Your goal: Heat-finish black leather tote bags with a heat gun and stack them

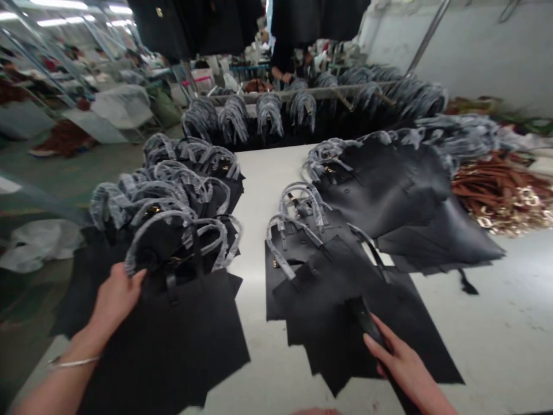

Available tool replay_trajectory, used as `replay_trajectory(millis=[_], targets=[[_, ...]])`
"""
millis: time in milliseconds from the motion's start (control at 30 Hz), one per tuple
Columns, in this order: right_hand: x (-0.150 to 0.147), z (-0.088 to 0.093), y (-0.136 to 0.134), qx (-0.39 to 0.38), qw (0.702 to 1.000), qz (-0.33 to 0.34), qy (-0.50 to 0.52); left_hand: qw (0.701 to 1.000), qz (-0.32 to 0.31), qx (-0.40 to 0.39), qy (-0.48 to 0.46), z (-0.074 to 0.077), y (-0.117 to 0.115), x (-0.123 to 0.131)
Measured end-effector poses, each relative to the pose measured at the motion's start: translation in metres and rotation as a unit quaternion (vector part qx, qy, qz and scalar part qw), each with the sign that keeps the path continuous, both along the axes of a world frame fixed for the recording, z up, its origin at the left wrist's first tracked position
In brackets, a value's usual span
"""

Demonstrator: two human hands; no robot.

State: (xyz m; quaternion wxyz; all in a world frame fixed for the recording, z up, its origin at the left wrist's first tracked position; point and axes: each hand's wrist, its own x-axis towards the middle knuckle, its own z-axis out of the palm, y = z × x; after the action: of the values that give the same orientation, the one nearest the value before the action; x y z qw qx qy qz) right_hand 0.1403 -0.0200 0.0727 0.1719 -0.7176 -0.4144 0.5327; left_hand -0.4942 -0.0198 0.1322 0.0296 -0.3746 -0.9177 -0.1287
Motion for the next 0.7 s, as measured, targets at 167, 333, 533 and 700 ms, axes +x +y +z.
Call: replay_trajectory(millis=[167, 333, 533, 700], targets=[[-0.004, 0.006, 0.015, 0.015, 0.999, 0.03, -0.013, 0.98, 0.132, 0.077, 0.129, 0.007, 0.034, -0.031], [-0.017, 0.016, 0.038, 0.016, 0.998, 0.053, -0.018, 0.957, -0.182, 0.207, 0.086, -0.053, 0.068, 0.13], [-0.029, 0.012, 0.054, 0.025, 0.995, 0.092, -0.019, 0.827, -0.547, 0.052, -0.121, -0.136, 0.05, 0.371], [-0.029, 0.003, 0.058, 0.002, 0.992, 0.126, -0.001, 0.785, -0.614, -0.019, -0.079, -0.143, 0.019, 0.401]])
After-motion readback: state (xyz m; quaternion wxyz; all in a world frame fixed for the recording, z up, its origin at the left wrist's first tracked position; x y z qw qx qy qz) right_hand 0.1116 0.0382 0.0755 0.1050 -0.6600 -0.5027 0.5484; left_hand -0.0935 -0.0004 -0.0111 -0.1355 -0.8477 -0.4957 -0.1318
